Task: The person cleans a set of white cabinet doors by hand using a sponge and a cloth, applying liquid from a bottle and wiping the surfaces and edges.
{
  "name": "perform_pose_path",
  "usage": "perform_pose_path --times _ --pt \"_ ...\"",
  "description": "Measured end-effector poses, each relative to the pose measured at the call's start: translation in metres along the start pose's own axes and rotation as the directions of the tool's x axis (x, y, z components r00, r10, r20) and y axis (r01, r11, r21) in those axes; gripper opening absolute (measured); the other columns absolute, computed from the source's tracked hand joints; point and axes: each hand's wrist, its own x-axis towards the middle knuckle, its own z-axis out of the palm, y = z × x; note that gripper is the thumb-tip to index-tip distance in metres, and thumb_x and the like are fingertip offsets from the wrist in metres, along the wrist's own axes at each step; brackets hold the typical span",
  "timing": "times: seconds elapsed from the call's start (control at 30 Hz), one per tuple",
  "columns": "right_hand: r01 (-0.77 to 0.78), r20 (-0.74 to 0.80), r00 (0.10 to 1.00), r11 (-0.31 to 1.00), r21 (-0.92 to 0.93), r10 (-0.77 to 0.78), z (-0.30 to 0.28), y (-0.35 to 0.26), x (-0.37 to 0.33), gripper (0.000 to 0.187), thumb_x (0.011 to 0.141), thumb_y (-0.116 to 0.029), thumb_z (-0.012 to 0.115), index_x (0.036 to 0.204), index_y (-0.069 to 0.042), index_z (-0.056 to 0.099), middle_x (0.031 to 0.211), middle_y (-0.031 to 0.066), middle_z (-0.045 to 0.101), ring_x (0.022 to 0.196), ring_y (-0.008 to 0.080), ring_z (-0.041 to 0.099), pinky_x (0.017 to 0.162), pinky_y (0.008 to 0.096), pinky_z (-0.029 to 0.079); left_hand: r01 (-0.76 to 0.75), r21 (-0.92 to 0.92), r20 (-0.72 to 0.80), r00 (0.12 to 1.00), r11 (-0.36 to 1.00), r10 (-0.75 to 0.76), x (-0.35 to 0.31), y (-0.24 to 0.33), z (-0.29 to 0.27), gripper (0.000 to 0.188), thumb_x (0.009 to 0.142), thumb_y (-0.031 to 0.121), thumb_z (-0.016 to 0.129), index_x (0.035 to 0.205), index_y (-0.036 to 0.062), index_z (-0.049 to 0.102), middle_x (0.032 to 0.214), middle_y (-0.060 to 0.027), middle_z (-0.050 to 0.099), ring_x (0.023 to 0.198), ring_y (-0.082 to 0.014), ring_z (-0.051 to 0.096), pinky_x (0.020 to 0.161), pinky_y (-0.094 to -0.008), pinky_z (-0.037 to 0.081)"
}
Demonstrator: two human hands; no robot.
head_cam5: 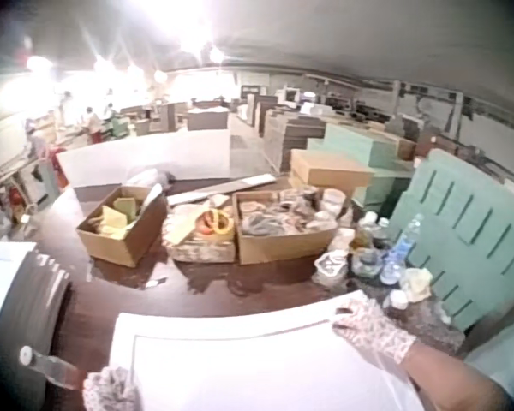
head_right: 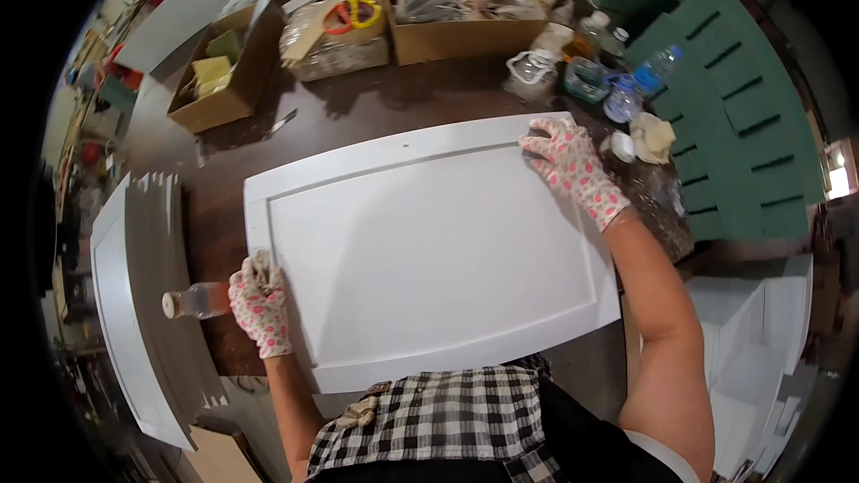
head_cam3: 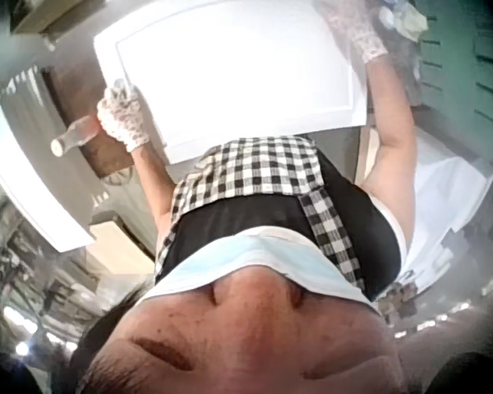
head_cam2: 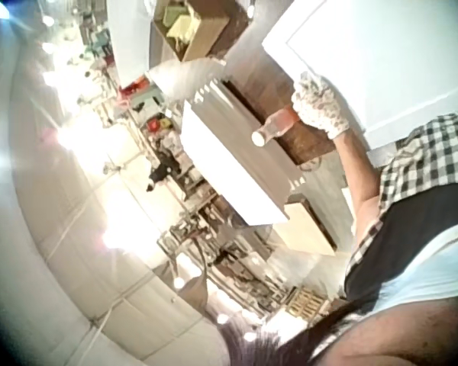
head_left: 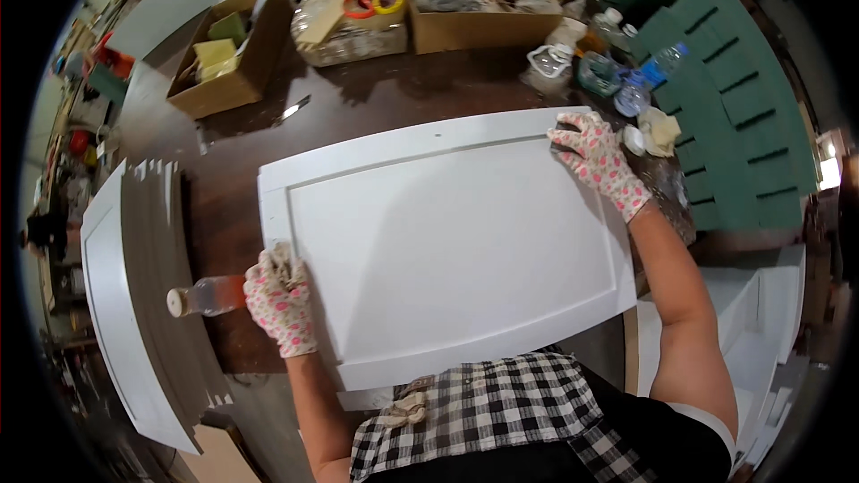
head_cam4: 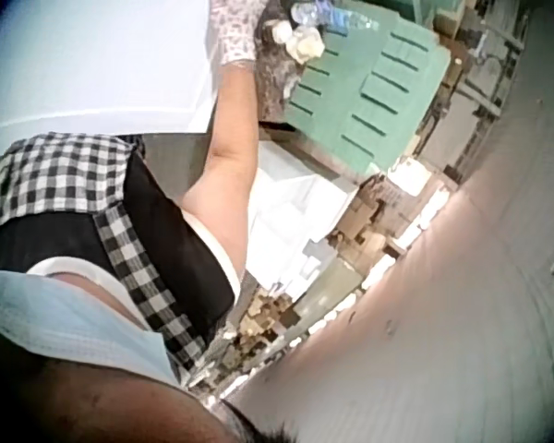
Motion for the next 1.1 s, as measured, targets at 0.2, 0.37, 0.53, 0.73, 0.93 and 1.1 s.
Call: perform_pose_path --times 0.2,0.37,0.53,0.73,0.93,1.1 --pt "0.01 0.288 0.958 0.996 -0.086 0.015 -0.041 0.016 0.011 0.033 0.071 -0.01 0.075 0.103 -0.015 0.07 0.118 0.0035 0.059 0.109 0.0244 0.052 0.09 0.0396 0.045 -0.033 0.015 -0.035 0.999 0.999 0.033 -0.001 -0.015 0.005 0.047 0.081 0.033 0.071 0.117 0.0037 0.063 0.098 -0.0112 0.06 0.089 -0.029 0.059 0.078 -0.0405 0.049" --pt "0.004 0.128 0.991 0.984 0.179 -0.027 -0.032 0.056 -0.015 0.04 0.072 -0.009 0.075 0.111 -0.015 0.068 0.121 0.0041 0.058 0.111 0.0268 0.051 0.096 0.0382 0.043 0.032 0.105 0.036 0.999 0.994 -0.036 0.006 0.013 -0.002 0.044 0.084 0.036 0.068 0.116 0.0069 0.065 0.098 -0.0083 0.061 0.089 -0.0259 0.061 0.077 -0.0388 0.05" --pt "0.146 0.21 0.951 0.93 0.337 -0.225 -0.053 0.02 -0.082 0.032 0.07 -0.015 0.077 0.101 -0.021 0.07 0.113 0.0019 0.062 0.099 0.0264 0.055 0.087 0.0413 0.047 0.119 0.293 -0.061 0.992 0.949 -0.106 -0.002 0.012 -0.004 0.041 0.085 0.041 0.066 0.112 0.0109 0.067 0.093 -0.004 0.063 0.086 -0.0227 0.063 0.071 -0.0366 0.051" --pt "0.218 0.142 0.961 0.966 0.141 -0.238 -0.044 0.036 -0.054 0.027 0.074 -0.013 0.074 0.099 -0.019 0.068 0.113 0.0031 0.062 0.1 0.0272 0.055 0.083 0.0414 0.046 -0.008 0.337 -0.067 0.997 0.941 0.033 0.001 0.013 -0.003 0.037 0.087 0.039 0.063 0.11 0.0099 0.067 0.09 -0.005 0.063 0.084 -0.0232 0.062 0.069 -0.0375 0.051" --pt "0.298 -0.056 0.953 0.954 0.017 -0.297 -0.021 0.061 -0.008 0.031 0.072 -0.009 0.073 0.101 -0.018 0.068 0.118 0.0023 0.06 0.106 0.0269 0.055 0.087 0.0404 0.046 -0.069 0.308 -0.102 0.989 0.949 0.105 0.001 -0.003 0.007 0.039 0.089 0.038 0.062 0.109 0.0061 0.067 0.095 -0.0072 0.065 0.085 -0.026 0.062 0.072 -0.0388 0.05" --pt "0.343 0.088 0.934 0.938 0.051 -0.346 -0.034 0.048 -0.041 0.026 0.079 -0.014 0.068 0.103 -0.02 0.069 0.12 0.0031 0.061 0.107 0.0262 0.054 0.09 0.0413 0.045 -0.07 0.333 -0.113 0.987 0.94 0.114 -0.001 -0.004 0.003 0.038 0.088 0.037 0.063 0.109 0.0058 0.067 0.093 -0.0077 0.065 0.084 -0.0262 0.062 0.071 -0.0391 0.05"
